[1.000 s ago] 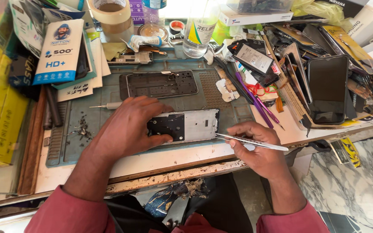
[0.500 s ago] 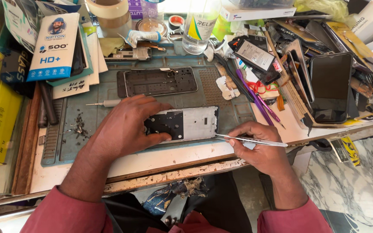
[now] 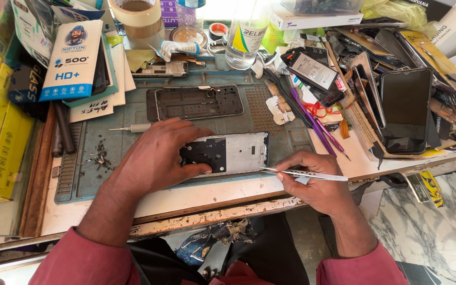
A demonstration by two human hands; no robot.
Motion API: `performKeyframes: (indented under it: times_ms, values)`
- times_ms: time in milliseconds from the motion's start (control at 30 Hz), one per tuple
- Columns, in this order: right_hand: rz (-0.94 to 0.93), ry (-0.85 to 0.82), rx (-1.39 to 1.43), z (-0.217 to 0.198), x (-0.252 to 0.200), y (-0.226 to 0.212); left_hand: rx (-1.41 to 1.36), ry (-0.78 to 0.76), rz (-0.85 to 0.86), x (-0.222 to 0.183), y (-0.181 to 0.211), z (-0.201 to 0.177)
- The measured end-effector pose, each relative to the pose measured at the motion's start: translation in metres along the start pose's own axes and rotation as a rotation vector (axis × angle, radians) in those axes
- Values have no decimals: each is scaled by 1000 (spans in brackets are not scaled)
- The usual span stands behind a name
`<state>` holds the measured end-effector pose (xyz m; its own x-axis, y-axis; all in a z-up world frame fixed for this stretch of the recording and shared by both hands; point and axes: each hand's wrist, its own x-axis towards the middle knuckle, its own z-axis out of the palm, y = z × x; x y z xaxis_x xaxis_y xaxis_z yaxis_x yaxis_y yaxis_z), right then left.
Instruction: The person uses tweezers to carefully remove adhesive residue and small components from the internal frame of a disassembled smartphone. They work on the edges and corners of the device, occasionally flipping it over to access different areas.
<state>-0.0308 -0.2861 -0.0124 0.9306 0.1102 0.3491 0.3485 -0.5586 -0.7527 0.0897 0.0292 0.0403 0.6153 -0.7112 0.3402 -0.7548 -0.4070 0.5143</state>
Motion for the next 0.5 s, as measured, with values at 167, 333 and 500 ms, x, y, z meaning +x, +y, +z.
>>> performKeyframes:
  times_ms: [167,333,500]
  values:
    - [47,-39,4,4,4,-1,9,4,16,0,-2,1]
    - [-33,-68,2,10,11,-6,4,10,34,0,-3,0]
    - [-8,-107,41,24,19,-20,-1,4,5,0,-1,0]
